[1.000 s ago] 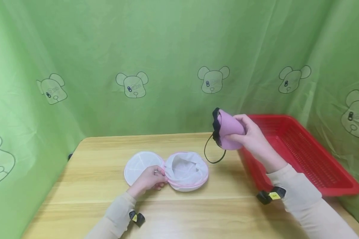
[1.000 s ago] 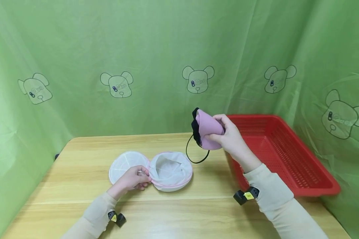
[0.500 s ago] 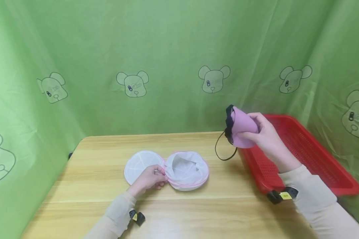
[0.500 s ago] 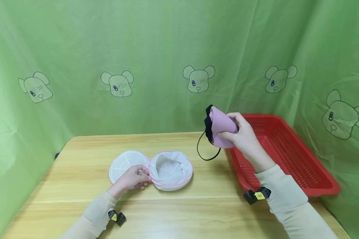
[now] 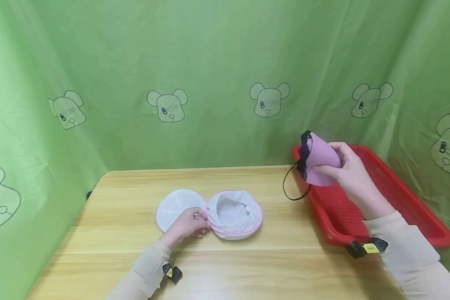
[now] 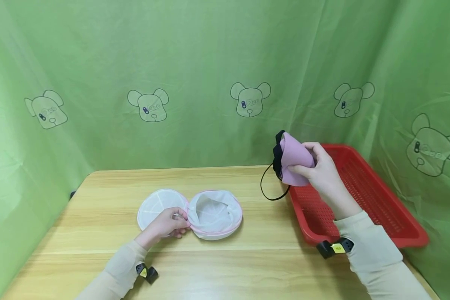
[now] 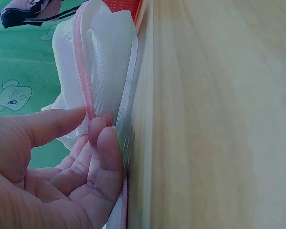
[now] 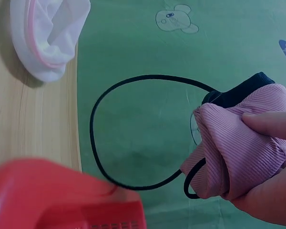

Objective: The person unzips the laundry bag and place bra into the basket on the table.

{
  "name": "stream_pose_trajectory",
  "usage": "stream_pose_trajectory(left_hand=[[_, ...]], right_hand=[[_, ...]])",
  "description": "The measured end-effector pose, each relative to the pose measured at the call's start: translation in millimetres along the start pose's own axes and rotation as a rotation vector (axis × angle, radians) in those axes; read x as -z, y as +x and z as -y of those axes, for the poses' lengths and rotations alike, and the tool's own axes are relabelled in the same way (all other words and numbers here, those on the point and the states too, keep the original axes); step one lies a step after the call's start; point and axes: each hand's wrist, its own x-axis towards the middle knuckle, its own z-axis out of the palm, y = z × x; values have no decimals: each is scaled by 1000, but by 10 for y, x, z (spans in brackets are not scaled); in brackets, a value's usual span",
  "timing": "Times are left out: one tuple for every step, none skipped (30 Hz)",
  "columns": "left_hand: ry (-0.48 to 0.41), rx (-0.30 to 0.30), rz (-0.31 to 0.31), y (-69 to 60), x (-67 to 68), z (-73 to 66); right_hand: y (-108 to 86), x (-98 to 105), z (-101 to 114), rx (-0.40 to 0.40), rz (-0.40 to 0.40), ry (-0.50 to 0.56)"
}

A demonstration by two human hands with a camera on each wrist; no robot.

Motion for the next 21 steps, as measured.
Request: stream_pose_trajectory(left_hand=[[2, 0, -1, 0, -1, 0], [3, 0, -2, 0, -1, 1], [4, 0, -3, 0, -2, 1], [4, 0, -4, 1, -2, 2], [4, 0, -4, 1, -2, 3], [5, 0, -3, 2, -1, 5], [4, 1, -3, 6, -1, 4], [4, -1, -2, 4, -1, 4], [4, -1, -2, 6, 0, 5], [4, -1, -2, 6, 0, 5], [3, 0, -2, 8, 0, 4], [2, 0, -3, 8, 1, 5], [1, 1, -3, 7, 1, 5], [1, 0, -4, 5, 0, 6], [1, 0, -4, 5, 0, 7], [0, 0, -4, 5, 0, 7], [0, -1, -3, 6, -1, 7], [-1, -1, -3, 6, -1, 8], [-2, -1, -3, 7, -1, 9], [-1, -1, -3, 8, -1, 9], [-2, -1, -4, 9, -1, 10]], right_hand=[[-2, 19, -13, 3, -3, 4], [-4, 40, -30, 4, -6, 5], [-6, 59, -48, 1, -10, 7], [-9, 79, -67, -2, -13, 4], [-10, 98, -88, -6, -17, 3], [-13, 116, -107, -10, -22, -1], [-15, 135, -126, -15, -27, -2], [-18, 153, -144, -20, -31, -3], [-21, 170, -160, -24, -34, -4], [-24, 186, -175, -26, -38, -8], [-27, 201, -189, -28, -42, -9], [-29, 214, -202, -30, -46, -10], [-30, 226, -214, -33, -50, -8], [-32, 237, -226, -33, -53, -12], [-33, 247, -237, -35, -54, -17], [-34, 255, -249, -37, -55, -19], [-33, 263, -260, -40, -57, -20], [-32, 270, -271, -43, -59, -20], [-32, 278, -283, -45, -59, -21], [-32, 287, -295, -47, -60, -24], [-30, 296, -307, -49, -61, -22]])
